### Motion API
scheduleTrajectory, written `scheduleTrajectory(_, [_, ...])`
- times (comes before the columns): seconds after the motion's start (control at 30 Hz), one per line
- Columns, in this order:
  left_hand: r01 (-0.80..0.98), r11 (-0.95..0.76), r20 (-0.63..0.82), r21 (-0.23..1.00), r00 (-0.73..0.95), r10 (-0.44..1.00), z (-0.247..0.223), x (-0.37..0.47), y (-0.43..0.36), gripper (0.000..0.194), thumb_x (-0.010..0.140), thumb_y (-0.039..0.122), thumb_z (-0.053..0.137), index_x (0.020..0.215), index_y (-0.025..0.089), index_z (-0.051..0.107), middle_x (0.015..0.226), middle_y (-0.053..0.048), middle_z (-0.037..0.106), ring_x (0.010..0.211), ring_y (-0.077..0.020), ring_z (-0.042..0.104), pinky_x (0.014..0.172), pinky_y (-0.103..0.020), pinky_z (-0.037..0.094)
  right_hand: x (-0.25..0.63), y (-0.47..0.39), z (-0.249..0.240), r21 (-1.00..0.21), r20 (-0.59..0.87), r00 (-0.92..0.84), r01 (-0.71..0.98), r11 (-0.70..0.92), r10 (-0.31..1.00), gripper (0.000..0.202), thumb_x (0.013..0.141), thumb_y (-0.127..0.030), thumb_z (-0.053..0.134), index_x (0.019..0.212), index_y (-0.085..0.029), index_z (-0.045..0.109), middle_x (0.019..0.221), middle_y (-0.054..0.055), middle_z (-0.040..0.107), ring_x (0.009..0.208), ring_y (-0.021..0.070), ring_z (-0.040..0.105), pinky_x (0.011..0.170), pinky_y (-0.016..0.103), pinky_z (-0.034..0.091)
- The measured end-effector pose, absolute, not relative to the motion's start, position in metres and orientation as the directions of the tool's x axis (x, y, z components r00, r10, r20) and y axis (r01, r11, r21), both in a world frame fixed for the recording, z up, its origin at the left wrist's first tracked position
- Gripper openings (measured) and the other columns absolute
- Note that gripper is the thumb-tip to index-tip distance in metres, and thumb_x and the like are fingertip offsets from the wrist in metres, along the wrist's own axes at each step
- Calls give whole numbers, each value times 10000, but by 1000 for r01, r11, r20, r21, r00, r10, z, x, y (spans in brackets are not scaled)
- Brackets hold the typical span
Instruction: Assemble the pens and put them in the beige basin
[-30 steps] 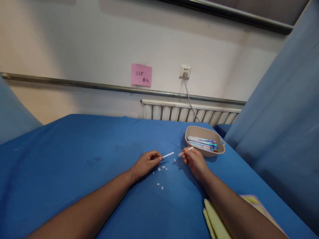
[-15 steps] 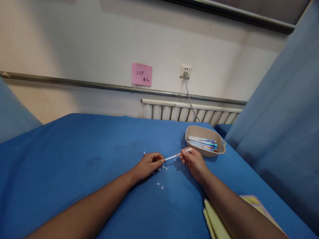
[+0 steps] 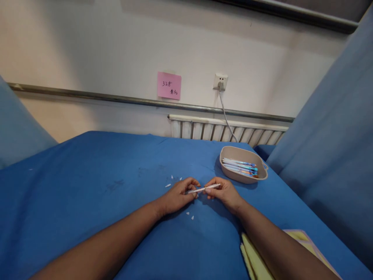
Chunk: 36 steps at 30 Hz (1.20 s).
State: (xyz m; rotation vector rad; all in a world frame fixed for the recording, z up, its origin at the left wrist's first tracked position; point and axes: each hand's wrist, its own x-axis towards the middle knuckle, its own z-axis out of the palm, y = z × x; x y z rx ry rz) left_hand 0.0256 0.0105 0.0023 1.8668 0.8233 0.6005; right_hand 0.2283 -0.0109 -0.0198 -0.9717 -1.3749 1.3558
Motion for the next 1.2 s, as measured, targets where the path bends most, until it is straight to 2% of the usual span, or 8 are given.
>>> scheduleTrajectory(0.23, [242,-332,71,912,702,709,4,25,9,237,837,337,506,997,163,516,848,-24,634,756,-143,553,695,-243,411,234,-7,-19,-990,125,-194,40,135,973,225,605,-339,750,737,-172,678,567,-13,621,518,106,519,523,229,389])
scheduleTrajectory(0.5, [289,-289,14,912,685,729,6,26,8,226,840,357,490,951,172,556,838,-12,630,649,-119,510,599,-211,399,231,-8,-16,-985,149,-128,68,159,980,220,584,-346,749,693,-168,681,549,-10,616,478,93,477,465,213,355])
scheduleTrajectory(0.77, [359,-493,178,793,637,750,6,27,8,254,871,318,460,1014,206,638,931,-21,657,850,-176,572,764,-247,404,233,-7,-18,-974,187,-138,104,202,973,182,620,-327,730,714,-180,676,544,-23,599,482,94,466,476,218,341])
scheduleTrajectory(1.0, [464,-527,187,712,598,779,5,27,7,191,848,279,492,950,192,627,846,-11,653,773,-169,574,671,-234,384,231,-9,-18,-978,191,-141,62,201,971,145,656,-303,708,722,-188,651,557,-21,615,511,111,518,507,228,372])
scheduleTrajectory(1.2, [468,-581,223,666,618,754,9,28,2,174,837,229,497,966,193,607,873,-15,650,784,-167,575,682,-235,384,231,-9,-19,-983,169,-128,57,177,977,156,667,-307,701,741,-180,651,562,-15,618,523,109,519,526,232,366])
